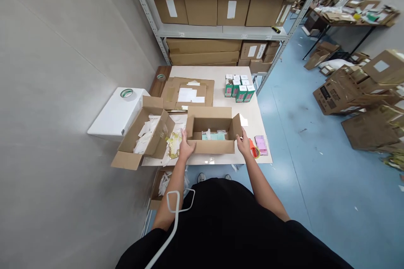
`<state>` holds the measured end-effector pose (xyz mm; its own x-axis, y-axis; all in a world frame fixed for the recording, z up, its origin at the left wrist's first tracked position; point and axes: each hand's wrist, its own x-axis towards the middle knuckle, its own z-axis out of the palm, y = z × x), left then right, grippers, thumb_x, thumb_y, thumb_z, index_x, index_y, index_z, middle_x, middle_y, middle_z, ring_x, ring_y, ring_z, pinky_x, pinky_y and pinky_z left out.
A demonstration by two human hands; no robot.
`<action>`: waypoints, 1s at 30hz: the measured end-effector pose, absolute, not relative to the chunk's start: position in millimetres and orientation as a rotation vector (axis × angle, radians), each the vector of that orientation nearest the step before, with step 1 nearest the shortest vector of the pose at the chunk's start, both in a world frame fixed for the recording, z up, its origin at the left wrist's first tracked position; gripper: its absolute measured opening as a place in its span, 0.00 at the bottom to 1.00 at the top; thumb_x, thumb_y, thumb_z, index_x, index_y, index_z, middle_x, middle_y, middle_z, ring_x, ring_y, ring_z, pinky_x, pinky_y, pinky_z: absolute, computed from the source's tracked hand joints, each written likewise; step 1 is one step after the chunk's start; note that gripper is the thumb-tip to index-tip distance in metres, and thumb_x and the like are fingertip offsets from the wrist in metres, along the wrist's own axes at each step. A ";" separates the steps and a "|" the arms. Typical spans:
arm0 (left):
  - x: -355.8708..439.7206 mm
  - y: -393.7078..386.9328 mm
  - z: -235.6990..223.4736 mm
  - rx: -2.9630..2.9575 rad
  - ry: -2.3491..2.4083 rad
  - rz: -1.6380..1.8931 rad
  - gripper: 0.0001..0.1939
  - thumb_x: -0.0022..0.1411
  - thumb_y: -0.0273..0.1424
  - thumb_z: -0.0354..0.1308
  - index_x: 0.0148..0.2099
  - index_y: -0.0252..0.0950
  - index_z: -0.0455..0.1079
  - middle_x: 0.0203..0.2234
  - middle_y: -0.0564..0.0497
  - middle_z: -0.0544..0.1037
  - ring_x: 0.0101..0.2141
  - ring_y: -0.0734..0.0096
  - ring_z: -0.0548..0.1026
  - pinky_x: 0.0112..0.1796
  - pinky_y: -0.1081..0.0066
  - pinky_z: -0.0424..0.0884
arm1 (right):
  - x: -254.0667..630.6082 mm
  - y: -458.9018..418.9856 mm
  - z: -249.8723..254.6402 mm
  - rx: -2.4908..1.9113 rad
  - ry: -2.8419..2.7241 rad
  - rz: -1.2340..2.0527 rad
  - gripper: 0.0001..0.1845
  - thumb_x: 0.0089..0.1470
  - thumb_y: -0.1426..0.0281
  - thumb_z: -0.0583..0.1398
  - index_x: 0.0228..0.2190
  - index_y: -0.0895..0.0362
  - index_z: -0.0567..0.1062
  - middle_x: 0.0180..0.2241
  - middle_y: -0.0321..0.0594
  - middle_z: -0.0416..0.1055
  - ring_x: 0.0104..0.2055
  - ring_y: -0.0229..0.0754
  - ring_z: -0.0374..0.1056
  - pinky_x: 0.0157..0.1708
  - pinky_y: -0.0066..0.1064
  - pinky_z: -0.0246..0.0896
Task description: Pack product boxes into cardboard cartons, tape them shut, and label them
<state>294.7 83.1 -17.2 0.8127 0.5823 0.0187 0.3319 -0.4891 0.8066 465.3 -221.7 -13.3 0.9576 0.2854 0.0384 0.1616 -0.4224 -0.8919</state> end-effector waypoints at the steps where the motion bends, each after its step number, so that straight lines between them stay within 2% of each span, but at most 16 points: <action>1: 294.5 84.9 -18.2 2.184 0.593 0.299 0.49 0.62 0.36 0.64 0.78 0.37 0.46 0.74 0.39 0.57 0.74 0.51 0.52 0.71 0.53 0.51 | 463.6 -220.4 -13.2 -2.019 -0.346 0.129 0.35 0.65 0.59 0.53 0.71 0.50 0.60 0.67 0.44 0.67 0.61 0.49 0.71 0.60 0.45 0.68; 4: 291.1 91.0 -21.8 2.386 0.397 0.115 0.46 0.58 0.41 0.68 0.74 0.36 0.59 0.73 0.38 0.60 0.74 0.44 0.50 0.72 0.48 0.46 | 458.5 -216.7 -10.8 -2.043 -0.410 0.130 0.34 0.67 0.59 0.52 0.71 0.49 0.60 0.67 0.43 0.68 0.63 0.48 0.69 0.60 0.46 0.69; 7: 284.7 100.1 -24.2 2.507 0.277 -0.008 0.53 0.50 0.46 0.73 0.74 0.36 0.60 0.74 0.38 0.55 0.74 0.41 0.47 0.72 0.48 0.45 | 452.8 -212.6 -5.8 -2.036 -0.403 0.171 0.35 0.67 0.58 0.53 0.71 0.49 0.59 0.68 0.44 0.66 0.65 0.49 0.67 0.61 0.48 0.68; 11: 278.5 117.4 -25.7 2.589 0.143 -0.108 0.59 0.43 0.41 0.77 0.74 0.38 0.59 0.76 0.38 0.51 0.75 0.41 0.45 0.71 0.48 0.46 | 443.9 -209.1 -2.1 -2.049 -0.515 0.245 0.36 0.66 0.55 0.57 0.71 0.49 0.61 0.71 0.45 0.61 0.71 0.52 0.59 0.68 0.54 0.58; 15: 280.1 132.9 -27.2 2.564 0.084 -0.140 0.58 0.39 0.34 0.77 0.73 0.36 0.62 0.74 0.36 0.55 0.74 0.41 0.47 0.71 0.49 0.47 | 436.3 -211.4 -5.5 -2.105 -0.746 0.409 0.43 0.57 0.50 0.66 0.69 0.50 0.66 0.73 0.46 0.57 0.76 0.55 0.48 0.74 0.57 0.43; 18: 283.8 142.9 -24.5 2.495 0.074 -0.186 0.57 0.36 0.35 0.78 0.70 0.38 0.66 0.73 0.36 0.57 0.74 0.40 0.50 0.71 0.49 0.50 | 434.7 -213.8 -7.0 -2.107 -0.810 0.502 0.48 0.54 0.47 0.69 0.69 0.50 0.65 0.74 0.46 0.54 0.77 0.55 0.47 0.75 0.56 0.39; 21: 286.0 157.5 -15.0 2.399 0.060 -0.235 0.53 0.36 0.41 0.79 0.67 0.39 0.71 0.72 0.37 0.61 0.73 0.41 0.54 0.70 0.50 0.53 | 438.0 -213.7 -3.7 -2.125 -0.745 0.524 0.43 0.57 0.45 0.66 0.68 0.47 0.68 0.73 0.43 0.57 0.76 0.54 0.48 0.75 0.56 0.41; 24: 285.5 175.9 -3.5 2.214 0.165 -0.241 0.48 0.41 0.47 0.78 0.65 0.41 0.74 0.68 0.40 0.69 0.69 0.43 0.64 0.67 0.53 0.61 | 443.2 -211.8 2.0 -2.116 -0.690 0.535 0.38 0.59 0.42 0.63 0.64 0.46 0.73 0.70 0.41 0.62 0.75 0.53 0.51 0.75 0.56 0.42; 27: 285.0 188.1 -0.4 1.945 0.294 -0.134 0.44 0.41 0.47 0.79 0.61 0.40 0.77 0.59 0.39 0.79 0.60 0.44 0.75 0.62 0.53 0.71 | 444.4 -210.9 4.2 -2.015 -0.595 0.568 0.35 0.63 0.39 0.55 0.59 0.47 0.78 0.69 0.40 0.65 0.74 0.51 0.55 0.74 0.56 0.43; 30: 286.2 188.5 -9.8 1.721 0.362 -0.006 0.42 0.40 0.45 0.80 0.57 0.36 0.79 0.52 0.36 0.82 0.56 0.45 0.79 0.59 0.50 0.73 | 437.7 -209.5 -2.5 -1.879 -0.438 0.567 0.38 0.66 0.38 0.47 0.56 0.48 0.81 0.68 0.41 0.66 0.73 0.51 0.57 0.73 0.56 0.45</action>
<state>286.2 188.5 -9.8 0.9496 0.2359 -0.2062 0.2424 -0.1361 0.9606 437.7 -209.5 -2.5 0.8192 0.5450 -0.1787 0.0350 -0.3585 -0.9329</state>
